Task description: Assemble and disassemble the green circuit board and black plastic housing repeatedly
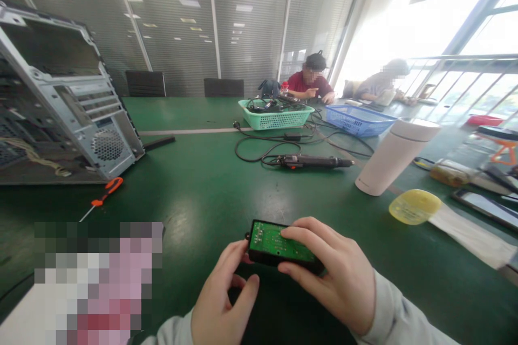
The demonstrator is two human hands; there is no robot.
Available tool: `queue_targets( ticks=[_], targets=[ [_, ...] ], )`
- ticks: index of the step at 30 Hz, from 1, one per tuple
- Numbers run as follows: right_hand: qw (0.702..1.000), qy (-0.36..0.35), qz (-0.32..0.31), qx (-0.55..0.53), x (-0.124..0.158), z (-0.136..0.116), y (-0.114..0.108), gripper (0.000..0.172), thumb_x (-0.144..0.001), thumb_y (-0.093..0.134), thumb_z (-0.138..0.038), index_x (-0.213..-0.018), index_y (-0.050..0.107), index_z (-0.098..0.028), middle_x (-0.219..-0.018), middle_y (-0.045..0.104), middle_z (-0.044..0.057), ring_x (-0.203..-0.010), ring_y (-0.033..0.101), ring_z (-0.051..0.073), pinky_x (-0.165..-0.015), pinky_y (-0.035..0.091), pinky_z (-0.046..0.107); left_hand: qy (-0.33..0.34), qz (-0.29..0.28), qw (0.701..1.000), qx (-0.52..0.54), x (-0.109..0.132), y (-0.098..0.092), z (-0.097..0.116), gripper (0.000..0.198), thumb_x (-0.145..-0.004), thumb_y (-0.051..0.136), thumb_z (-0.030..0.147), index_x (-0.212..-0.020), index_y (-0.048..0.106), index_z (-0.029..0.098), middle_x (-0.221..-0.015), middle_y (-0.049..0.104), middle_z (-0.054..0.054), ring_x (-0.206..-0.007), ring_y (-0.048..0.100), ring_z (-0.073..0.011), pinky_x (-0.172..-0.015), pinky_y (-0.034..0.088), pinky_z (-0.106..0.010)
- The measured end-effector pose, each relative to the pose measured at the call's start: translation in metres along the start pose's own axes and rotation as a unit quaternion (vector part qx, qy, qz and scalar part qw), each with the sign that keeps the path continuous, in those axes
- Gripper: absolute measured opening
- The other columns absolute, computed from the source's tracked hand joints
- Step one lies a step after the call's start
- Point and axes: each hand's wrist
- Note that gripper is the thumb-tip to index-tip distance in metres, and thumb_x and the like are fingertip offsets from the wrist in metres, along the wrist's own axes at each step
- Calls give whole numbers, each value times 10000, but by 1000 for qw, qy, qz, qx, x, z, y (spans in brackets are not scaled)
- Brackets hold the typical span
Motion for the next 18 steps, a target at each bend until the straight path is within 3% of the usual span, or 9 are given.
queue_targets(
  ticks=[5,8,10,13,14,16,18],
  targets=[
    [985,132,-29,-105,4,4,4,211,-879,571,-421,-990,602,-244,-901,650,11,-746,622,139,-666,474,263,17,-24,1000,-1,0,-1,10,483,-860,553,144,-1296,611,345,-1218,621,-30,-998,627,-202,-733,558,-232],
    [946,237,-37,-218,1,5,5,279,-845,575,-494,-895,596,-220,-768,615,-9,-704,589,138,-654,453,267,25,-36,999,5,0,-1,13,501,-855,565,133,-1289,611,377,-1194,607,-24,-987,618,-194,-712,551,-219],
    [875,326,-78,-351,-2,5,7,408,-770,615,-604,-829,560,-205,-693,581,-29,-614,576,121,-579,439,247,28,-42,999,10,0,-3,13,507,-860,568,135,-1295,602,393,-1160,592,-22,-981,609,-188,-722,547,-218],
    [730,434,-150,-507,-6,4,8,597,-593,675,-742,-748,447,-212,-621,568,-59,-462,564,104,-442,413,212,33,-54,998,12,0,-6,12,501,-885,548,152,-1311,579,415,-1088,565,-9,-858,609,-147,-744,544,-228],
    [695,455,-168,-531,-7,4,8,597,-608,654,-750,-738,428,-213,-593,567,-60,-431,563,107,-418,413,207,38,-55,998,8,0,-7,12,502,-889,545,155,-1310,576,426,-1080,558,-2,-819,601,-133,-750,542,-230],
    [621,496,-198,-573,-7,3,8,518,-778,512,-705,-716,456,-194,-535,564,-35,-408,576,108,-408,424,190,52,-57,997,-6,1,-7,13,537,-880,553,152,-1326,548,451,-1101,555,6,-817,590,-131,-757,536,-233],
    [521,541,-224,-621,-7,3,9,560,-931,302,-603,-678,523,-155,-508,566,0,-398,589,96,-410,426,167,71,-55,996,-21,2,-6,14,597,-860,565,139,-1350,506,475,-1141,561,11,-902,582,-154,-778,529,-238]
  ],
)
Point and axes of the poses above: each hand's wrist, its own x-axis away from the middle knuckle, its own y-axis out of the palm, z = x × y
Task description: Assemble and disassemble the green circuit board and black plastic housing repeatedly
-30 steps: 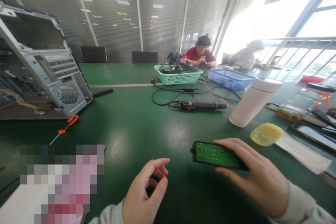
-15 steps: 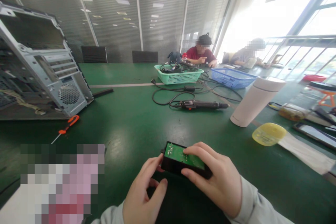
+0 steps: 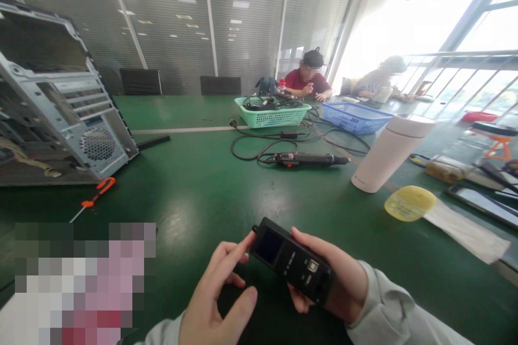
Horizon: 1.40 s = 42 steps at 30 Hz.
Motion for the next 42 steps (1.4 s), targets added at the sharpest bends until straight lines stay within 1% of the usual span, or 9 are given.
queue_targets(
  ticks=[7,12,16,20,25,27,29,35,42],
  targets=[
    [994,59,-58,-71,-2,3,0,787,-997,-2,-495,-718,628,-116,-529,594,25,-387,599,89,-411,432,159,-5,15,1000,-3,0,6,2,687,-821,561,98,-1372,462,496,-1158,566,18,-988,580,-181,-798,532,-265],
    [996,37,-61,-48,-4,6,-1,683,-963,207,-600,-741,631,-114,-623,619,31,-439,596,70,-469,447,165,-13,9,1000,-2,1,5,0,700,-815,569,93,-1376,455,495,-1137,587,19,-995,588,-189,-796,530,-270],
    [977,-153,81,124,-5,6,-5,611,-725,523,-772,-750,579,-164,-597,564,-15,-472,532,94,-472,418,217,-14,30,999,-6,3,6,-2,704,-861,560,126,-1416,369,513,-1286,535,22,-1110,545,-205,-831,518,-274],
    [883,-340,181,268,0,5,-15,467,-685,703,-626,-840,627,-192,-734,618,-7,-662,547,122,-621,431,241,-4,52,998,-19,5,8,0,602,-938,493,197,-1429,337,508,-1388,450,27,-1258,451,-220,-911,491,-288],
    [599,-546,186,556,8,5,-21,307,-858,631,-454,-1067,606,-231,-962,660,42,-861,605,171,-757,494,295,22,49,997,-56,4,4,2,448,-972,461,264,-1383,437,441,-1389,424,-3,-1268,448,-227,-947,488,-312],
    [524,-575,158,608,10,5,-19,345,-886,598,-449,-1143,565,-222,-1006,663,59,-912,607,175,-795,517,303,32,50,994,-87,3,3,2,389,-953,493,260,-1320,507,388,-1318,460,-29,-1224,485,-234,-930,503,-327],
    [492,-581,144,632,12,4,-17,378,-899,579,-441,-1197,524,-216,-1027,666,62,-934,606,173,-806,534,296,42,53,991,-117,1,3,2,330,-929,526,242,-1240,550,350,-1259,479,-41,-1184,516,-237,-907,517,-334],
    [477,-582,131,646,14,5,-16,402,-916,539,-449,-1239,509,-210,-1070,664,70,-1022,605,176,-851,539,273,70,58,982,-166,-2,1,4,266,-887,576,206,-1126,562,323,-1198,499,-42,-1122,552,-231,-859,539,-322],
    [535,-555,137,622,12,8,-17,599,-832,521,-641,-1236,533,-199,-1020,671,79,-925,638,176,-786,548,269,74,42,985,-151,-4,-1,5,263,-883,603,192,-1090,568,352,-1156,527,-12,-1098,569,-206,-858,531,-289]
  ],
)
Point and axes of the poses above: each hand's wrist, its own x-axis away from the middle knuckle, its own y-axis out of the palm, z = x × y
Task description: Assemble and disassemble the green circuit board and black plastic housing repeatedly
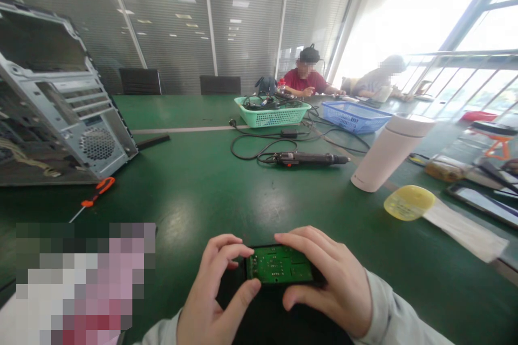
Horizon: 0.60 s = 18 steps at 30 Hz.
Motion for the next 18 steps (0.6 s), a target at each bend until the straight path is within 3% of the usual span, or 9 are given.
queue_targets(
  ticks=[7,12,15,18],
  targets=[
    [998,63,-4,5,2,-6,7,443,-853,602,-527,-1159,596,-207,-974,652,76,-869,642,178,-742,559,281,10,19,999,47,2,3,0,269,-902,572,173,-1107,565,346,-1185,583,-11,-1126,591,-210,-918,516,-304],
    [999,42,10,12,1,-8,8,455,-850,591,-555,-1145,573,-209,-958,652,66,-849,636,173,-725,558,280,29,24,999,29,4,2,1,282,-907,560,167,-1137,545,330,-1179,634,-20,-1169,586,-227,-1020,464,-364],
    [999,32,23,14,0,-9,6,409,-869,573,-537,-1106,573,-204,-945,649,67,-832,630,169,-698,557,273,46,34,998,-11,4,1,3,283,-899,553,164,-1136,532,317,-1158,642,-35,-1139,602,-243,-995,483,-382],
    [998,-7,33,57,-1,-10,3,347,-903,550,-474,-1115,587,-202,-968,656,82,-875,627,184,-726,560,295,75,35,994,-71,4,5,7,404,-842,595,171,-1212,512,309,-1160,617,-53,-1097,603,-264,-953,496,-393]
  ],
)
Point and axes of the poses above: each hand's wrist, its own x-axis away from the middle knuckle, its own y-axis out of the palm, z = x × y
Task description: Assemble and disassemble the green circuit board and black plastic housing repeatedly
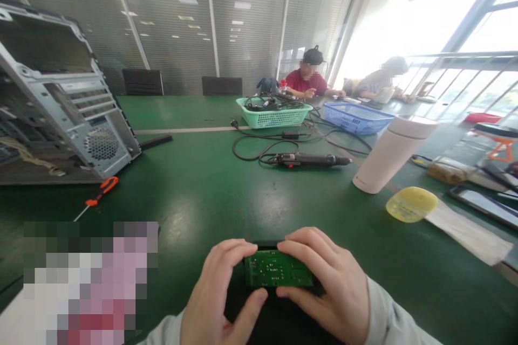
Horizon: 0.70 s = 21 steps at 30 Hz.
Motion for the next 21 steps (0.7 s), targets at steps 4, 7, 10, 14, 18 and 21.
queue_targets(
  ticks=[4,7,10,14,18,21],
  targets=[
    [995,-64,15,77,3,-2,0,347,-931,501,-464,-1142,611,-211,-989,681,89,-964,626,219,-766,563,326,37,30,996,-70,0,6,5,431,-784,564,129,-1181,556,299,-1087,574,-40,-1008,592,-242,-897,484,-340],
    [989,-98,42,102,7,-4,5,335,-948,472,-449,-1136,630,-221,-968,699,81,-967,641,222,-762,563,326,71,48,993,-86,0,7,5,322,-803,517,97,-1058,579,283,-1017,561,-29,-944,592,-217,-856,477,-304],
    [986,-112,44,118,10,-5,8,329,-961,454,-429,-1145,641,-229,-969,706,83,-991,645,221,-800,557,336,69,42,994,-79,-1,4,5,285,-810,541,109,-1029,581,287,-973,575,-24,-884,596,-215,-807,480,-303],
    [989,-93,31,114,9,-1,7,356,-985,363,-331,-1223,597,-204,-1027,691,107,-1022,623,237,-799,556,358,50,18,997,-61,-4,-1,5,276,-835,581,139,-1056,567,305,-942,601,-19,-858,607,-223,-775,491,-319],
    [996,-20,32,83,5,12,4,453,-966,374,-336,-1369,446,-144,-1060,657,124,-981,610,236,-771,566,359,35,-1,998,-44,-4,-6,2,333,-837,634,152,-1102,523,321,-979,616,-3,-909,624,-216,-828,502,-313],
    [995,37,35,87,4,20,4,522,-946,447,-460,-1380,407,-171,-1056,638,112,-950,606,234,-774,573,374,-45,13,999,20,1,-6,-4,324,-871,617,216,-1160,513,319,-1031,608,-11,-982,614,-224,-882,504,-327]
  ],
)
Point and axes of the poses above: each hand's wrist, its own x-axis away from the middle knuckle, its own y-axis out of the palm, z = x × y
